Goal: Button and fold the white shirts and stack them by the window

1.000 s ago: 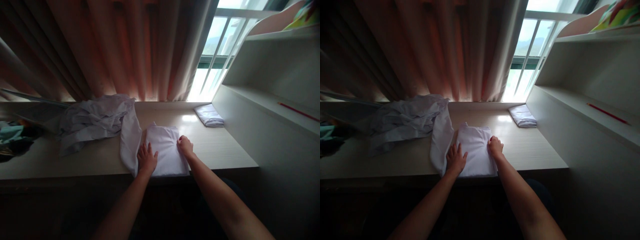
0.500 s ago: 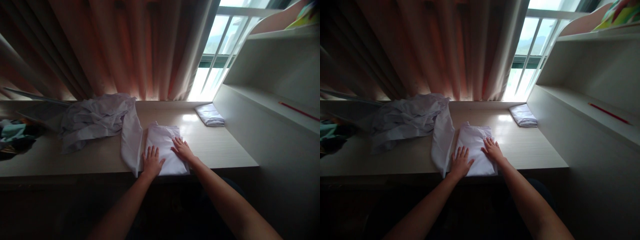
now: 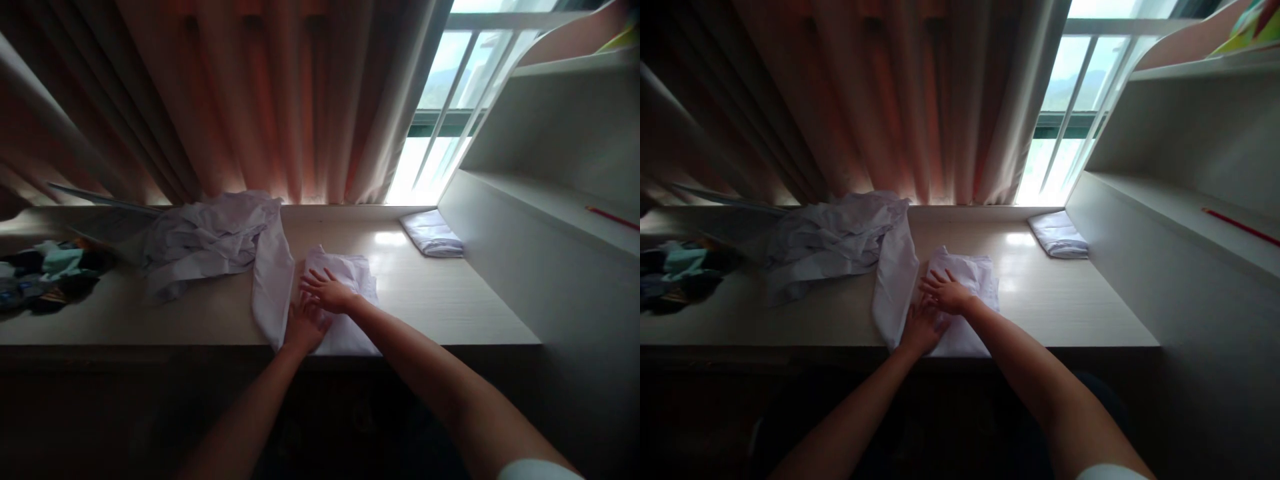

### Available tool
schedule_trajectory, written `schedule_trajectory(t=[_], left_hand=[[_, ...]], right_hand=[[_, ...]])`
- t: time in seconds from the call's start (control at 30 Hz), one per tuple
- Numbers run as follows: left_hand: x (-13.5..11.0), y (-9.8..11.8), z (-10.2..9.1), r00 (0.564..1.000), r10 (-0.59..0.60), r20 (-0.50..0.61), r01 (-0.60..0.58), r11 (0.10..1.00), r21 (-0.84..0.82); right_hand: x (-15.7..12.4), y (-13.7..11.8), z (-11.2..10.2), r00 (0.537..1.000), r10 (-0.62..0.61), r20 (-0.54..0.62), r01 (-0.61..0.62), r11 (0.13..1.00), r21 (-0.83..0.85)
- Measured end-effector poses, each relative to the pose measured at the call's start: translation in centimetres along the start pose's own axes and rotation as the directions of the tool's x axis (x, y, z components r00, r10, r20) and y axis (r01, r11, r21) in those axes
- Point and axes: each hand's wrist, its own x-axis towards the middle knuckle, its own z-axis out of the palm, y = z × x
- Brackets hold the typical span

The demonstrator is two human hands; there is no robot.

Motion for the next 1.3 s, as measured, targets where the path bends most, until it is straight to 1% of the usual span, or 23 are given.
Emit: schedule_trajectory(t=[0.03, 0.07, 0.1, 0.17, 0.27, 0.4, 0.53, 0.67, 0.8, 0.9, 0.97, 1.07, 1.13, 1.2, 1.3], left_hand=[[0.0, 0.0, 0.0, 1.000, 0.008, -0.006, -0.008, 1.000, 0.012], [0.0, -0.1, -0.1, 1.000, 0.013, -0.011, -0.013, 1.000, 0.023], [0.0, -0.1, -0.1, 1.000, 0.014, -0.015, -0.014, 0.999, 0.031], [0.0, -0.2, -0.1, 1.000, 0.014, -0.009, -0.013, 0.999, 0.037], [-0.1, -0.2, 0.0, 1.000, 0.001, 0.017, -0.001, 1.000, 0.022], [-0.4, 0.0, -0.1, 1.000, -0.007, 0.006, 0.007, 1.000, 0.002], [-0.5, 0.0, -0.4, 1.000, 0.002, 0.002, -0.002, 1.000, -0.006], [-0.4, -0.1, -0.2, 1.000, 0.006, -0.002, -0.006, 1.000, -0.015], [-0.3, -0.2, 0.2, 1.000, 0.001, -0.016, -0.001, 1.000, -0.028], [-0.2, -0.3, 0.4, 1.000, 0.001, -0.021, -0.001, 0.999, -0.033], [-0.2, -0.3, 0.4, 1.000, -0.004, -0.015, 0.004, 0.999, -0.034], [-0.2, -0.4, 0.4, 1.000, -0.006, -0.016, 0.005, 0.999, -0.048], [-0.2, -0.5, 0.4, 1.000, -0.005, -0.019, 0.004, 0.997, -0.079], [-0.1, -0.8, 0.4, 1.000, -0.005, -0.013, 0.003, 0.990, -0.139], [0.4, -1.8, 0.2, 1.000, -0.008, 0.014, 0.012, 0.950, -0.312]], right_hand=[[1.3, -0.2, 0.5, 0.998, -0.056, 0.020, 0.056, 0.998, -0.005], [2.4, -0.3, 1.0, 0.996, -0.081, 0.028, 0.081, 0.997, -0.011], [3.4, -0.2, 1.5, 0.996, -0.080, 0.024, 0.081, 0.997, -0.017], [4.9, 0.6, 2.1, 0.999, -0.033, -0.009, 0.032, 0.999, -0.024], [6.1, 3.0, 2.4, 0.997, 0.072, -0.042, -0.073, 0.997, -0.028], [6.6, 6.1, 2.8, 0.979, 0.203, -0.016, -0.203, 0.979, 0.007], [6.5, 7.6, 4.1, 0.968, 0.252, 0.012, -0.253, 0.967, 0.040], [6.5, 7.9, 4.8, 0.963, 0.268, 0.037, -0.270, 0.962, 0.048], [6.6, 7.6, 4.3, 0.954, 0.293, 0.059, -0.294, 0.956, 0.017], [6.9, 6.7, 3.8, 0.941, 0.333, 0.060, -0.333, 0.943, -0.016], [6.8, 5.6, 3.5, 0.930, 0.366, 0.036, -0.364, 0.930, -0.039], [5.7, 4.0, 2.9, 0.912, 0.407, -0.053, -0.410, 0.910, -0.057], [3.5, 3.4, 2.4, 0.904, 0.412, -0.117, -0.420, 0.906, -0.047], [0.1, 3.7, 1.5, 0.918, 0.369, -0.145, -0.377, 0.926, -0.030], [-7.0, 4.8, 0.0, 0.967, 0.225, -0.121, -0.228, 0.973, -0.015]])
